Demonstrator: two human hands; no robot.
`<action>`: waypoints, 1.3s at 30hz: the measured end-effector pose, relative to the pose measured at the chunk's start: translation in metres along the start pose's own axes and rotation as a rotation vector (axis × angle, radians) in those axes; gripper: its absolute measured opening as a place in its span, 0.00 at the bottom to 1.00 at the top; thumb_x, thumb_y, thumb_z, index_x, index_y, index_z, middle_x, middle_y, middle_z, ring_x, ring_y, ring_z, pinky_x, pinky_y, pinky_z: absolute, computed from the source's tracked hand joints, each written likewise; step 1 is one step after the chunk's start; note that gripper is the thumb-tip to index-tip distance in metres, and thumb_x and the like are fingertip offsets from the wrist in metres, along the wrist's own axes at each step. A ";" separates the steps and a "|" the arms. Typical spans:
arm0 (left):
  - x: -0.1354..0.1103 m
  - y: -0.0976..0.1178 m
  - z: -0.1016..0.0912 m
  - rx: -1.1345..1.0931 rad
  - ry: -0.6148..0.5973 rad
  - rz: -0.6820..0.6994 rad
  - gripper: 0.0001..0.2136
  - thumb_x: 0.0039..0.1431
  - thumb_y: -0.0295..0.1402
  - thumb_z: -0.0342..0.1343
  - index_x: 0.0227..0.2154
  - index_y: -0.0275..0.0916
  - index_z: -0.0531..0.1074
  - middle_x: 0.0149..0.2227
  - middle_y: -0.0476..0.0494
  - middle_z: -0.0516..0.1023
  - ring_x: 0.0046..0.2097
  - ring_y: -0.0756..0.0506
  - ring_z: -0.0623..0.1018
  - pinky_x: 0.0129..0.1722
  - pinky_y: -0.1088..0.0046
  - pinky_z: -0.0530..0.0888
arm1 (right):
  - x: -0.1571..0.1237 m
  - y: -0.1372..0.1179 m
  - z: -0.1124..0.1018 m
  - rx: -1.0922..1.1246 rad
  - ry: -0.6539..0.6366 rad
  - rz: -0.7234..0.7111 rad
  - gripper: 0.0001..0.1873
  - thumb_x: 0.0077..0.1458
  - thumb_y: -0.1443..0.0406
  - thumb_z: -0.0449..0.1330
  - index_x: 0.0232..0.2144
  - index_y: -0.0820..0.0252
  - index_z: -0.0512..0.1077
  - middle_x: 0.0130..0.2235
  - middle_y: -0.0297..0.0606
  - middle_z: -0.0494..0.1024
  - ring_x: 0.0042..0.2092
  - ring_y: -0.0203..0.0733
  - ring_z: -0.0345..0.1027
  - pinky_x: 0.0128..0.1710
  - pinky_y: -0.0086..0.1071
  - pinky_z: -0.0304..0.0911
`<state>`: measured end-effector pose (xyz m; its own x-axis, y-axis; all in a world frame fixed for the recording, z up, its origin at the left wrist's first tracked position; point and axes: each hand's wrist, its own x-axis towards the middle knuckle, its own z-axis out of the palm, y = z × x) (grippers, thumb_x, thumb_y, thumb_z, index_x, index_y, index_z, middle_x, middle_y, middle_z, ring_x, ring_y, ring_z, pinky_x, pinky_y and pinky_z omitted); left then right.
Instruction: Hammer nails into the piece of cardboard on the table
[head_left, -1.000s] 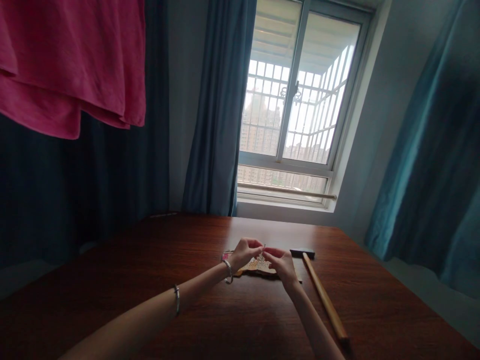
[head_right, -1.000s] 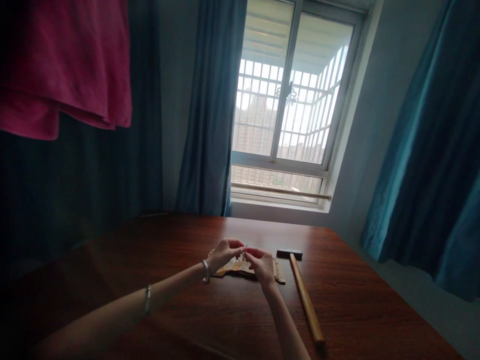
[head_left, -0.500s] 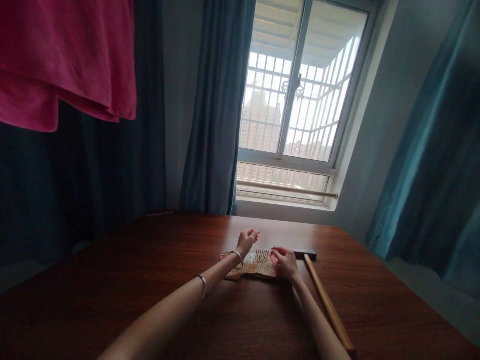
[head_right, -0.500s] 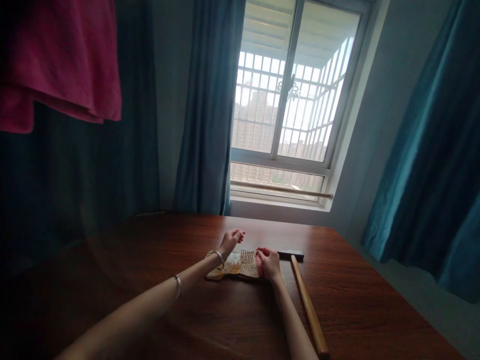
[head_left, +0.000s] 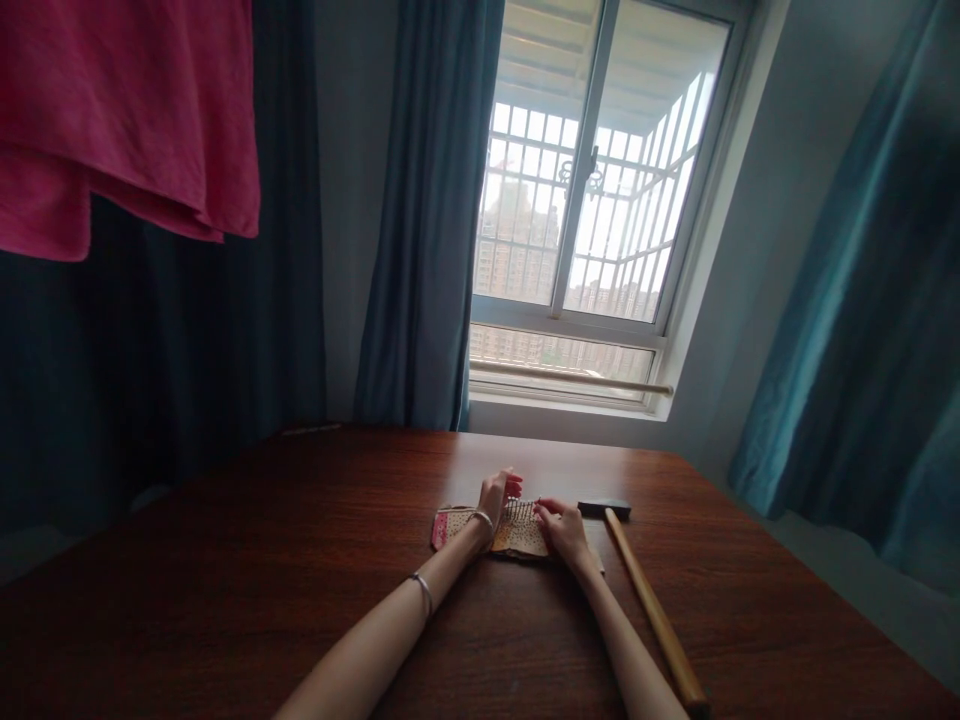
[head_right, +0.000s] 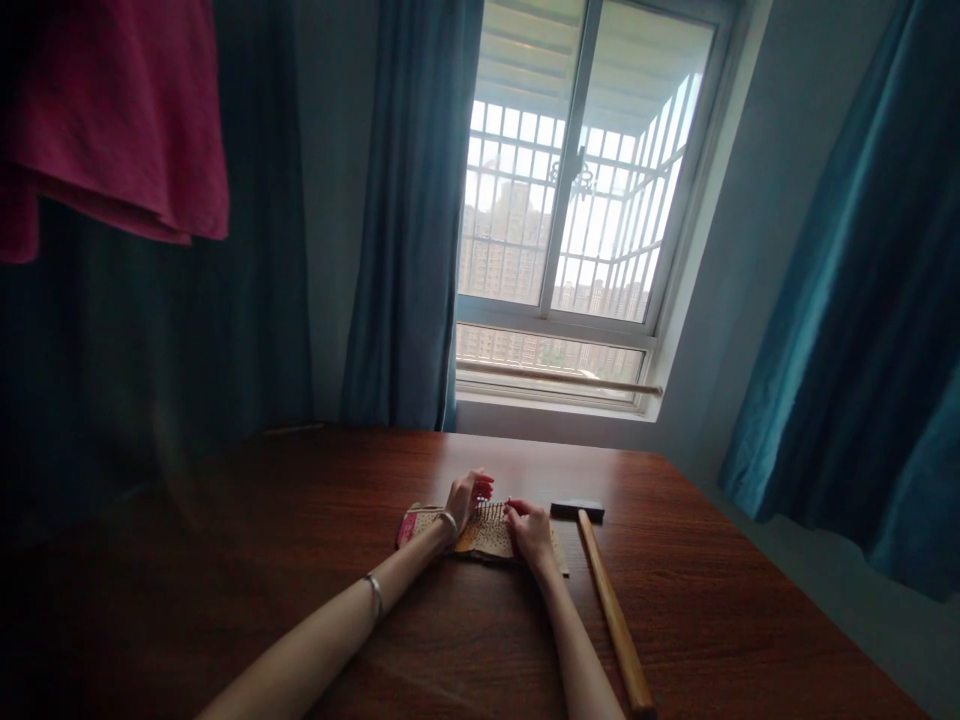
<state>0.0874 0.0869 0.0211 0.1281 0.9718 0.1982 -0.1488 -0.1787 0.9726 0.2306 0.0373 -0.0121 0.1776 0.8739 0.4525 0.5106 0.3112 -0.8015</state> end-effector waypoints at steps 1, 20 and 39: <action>0.000 -0.002 0.000 -0.024 -0.014 0.005 0.22 0.45 0.48 0.47 0.25 0.32 0.74 0.23 0.40 0.74 0.28 0.45 0.73 0.31 0.69 0.68 | 0.000 0.001 0.000 -0.005 0.004 -0.008 0.15 0.47 0.59 0.54 0.29 0.62 0.76 0.29 0.40 0.79 0.32 0.43 0.71 0.34 0.32 0.65; 0.009 -0.023 0.001 0.299 -0.337 0.172 0.14 0.40 0.39 0.58 0.29 0.34 0.73 0.29 0.44 0.75 0.33 0.47 0.73 0.34 0.73 0.68 | -0.004 0.002 0.003 -0.098 -0.007 -0.108 0.15 0.51 0.60 0.50 0.34 0.57 0.75 0.33 0.38 0.78 0.33 0.41 0.69 0.35 0.31 0.63; 0.010 -0.032 0.001 0.426 -0.336 0.239 0.11 0.41 0.36 0.57 0.26 0.34 0.74 0.26 0.45 0.75 0.30 0.48 0.73 0.31 0.75 0.69 | -0.007 -0.006 -0.001 -0.176 -0.032 -0.103 0.12 0.49 0.66 0.51 0.30 0.59 0.75 0.31 0.38 0.76 0.33 0.40 0.68 0.34 0.29 0.61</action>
<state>0.0943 0.1025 -0.0075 0.4534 0.8072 0.3781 0.1862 -0.5006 0.8454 0.2269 0.0284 -0.0100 0.0917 0.8529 0.5139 0.6642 0.3321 -0.6697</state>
